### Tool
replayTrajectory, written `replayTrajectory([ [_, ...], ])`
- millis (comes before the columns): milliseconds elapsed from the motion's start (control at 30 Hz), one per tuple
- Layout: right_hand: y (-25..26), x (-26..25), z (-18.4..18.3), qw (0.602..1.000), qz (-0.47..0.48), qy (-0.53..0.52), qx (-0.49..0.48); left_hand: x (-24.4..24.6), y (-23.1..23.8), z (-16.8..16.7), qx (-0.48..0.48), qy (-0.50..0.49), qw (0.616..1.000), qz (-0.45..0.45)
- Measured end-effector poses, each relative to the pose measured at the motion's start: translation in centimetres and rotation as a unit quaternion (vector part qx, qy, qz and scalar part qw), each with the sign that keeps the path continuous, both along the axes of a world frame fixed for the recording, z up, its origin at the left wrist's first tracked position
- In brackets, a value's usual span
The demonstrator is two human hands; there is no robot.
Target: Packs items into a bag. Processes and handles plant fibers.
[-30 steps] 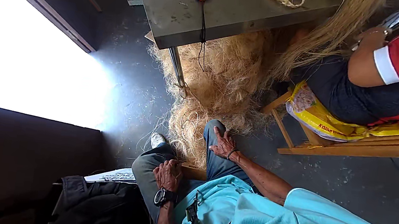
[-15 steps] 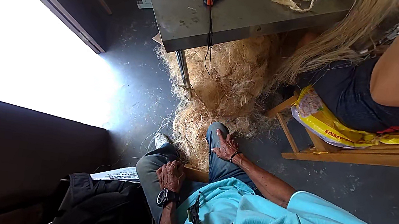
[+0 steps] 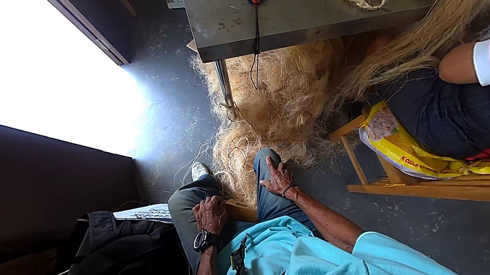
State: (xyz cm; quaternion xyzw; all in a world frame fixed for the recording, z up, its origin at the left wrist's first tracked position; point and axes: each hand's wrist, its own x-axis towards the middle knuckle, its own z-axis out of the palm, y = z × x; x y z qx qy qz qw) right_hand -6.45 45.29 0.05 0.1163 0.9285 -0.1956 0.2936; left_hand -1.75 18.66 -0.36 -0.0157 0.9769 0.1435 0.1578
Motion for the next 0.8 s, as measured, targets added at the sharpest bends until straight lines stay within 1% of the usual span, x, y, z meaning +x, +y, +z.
replayTrajectory([
  [133,-0.2,0.0,0.3,1.0,0.001,-0.004,0.002,0.0,-0.2,-0.1,-0.002,0.003,1.0,0.001],
  [233,0.2,-0.1,1.2,1.0,-0.006,-0.008,-0.01,-0.1,-0.2,0.1,0.027,0.025,0.999,-0.01],
  [300,0.3,0.6,0.8,1.0,-0.004,-0.014,-0.021,0.0,-0.4,0.3,0.044,0.021,0.999,-0.003],
  [333,0.3,1.0,0.6,1.0,-0.002,-0.016,-0.024,0.1,-0.5,0.2,0.062,0.038,0.997,0.01],
  [367,0.4,1.5,0.6,1.0,0.002,-0.018,-0.024,0.2,-0.7,-0.2,0.093,0.085,0.991,0.03],
  [433,0.7,2.3,1.1,0.999,0.021,-0.025,-0.016,0.3,-1.3,-0.8,0.152,0.205,0.963,0.093],
  [467,0.8,2.5,1.6,0.999,0.03,-0.03,-0.011,0.1,-1.8,-0.7,0.147,0.242,0.951,0.123],
  [500,1.0,2.6,2.1,0.999,0.037,-0.032,-0.007,-0.1,-2.6,-0.4,0.128,0.259,0.946,0.147],
  [533,1.1,2.4,2.5,0.999,0.042,-0.028,-0.003,-0.4,-3.5,-0.2,0.106,0.253,0.947,0.169],
  [567,1.4,1.9,2.6,0.999,0.04,-0.008,-0.008,-0.9,-4.4,0.1,0.089,0.224,0.951,0.192],
  [667,2.2,-1.2,1.6,0.99,0.039,0.116,-0.067,-2.6,-6.3,-0.9,0.072,0.12,0.953,0.269],
  [733,2.1,-4.9,1.3,0.975,0.029,0.178,-0.129,-3.7,-6.6,-1.5,0.05,0.066,0.948,0.308],
  [800,1.4,-9.9,0.6,0.963,-0.004,0.203,-0.177,-4.7,-6.5,-1.7,0.026,0.02,0.947,0.321],
])
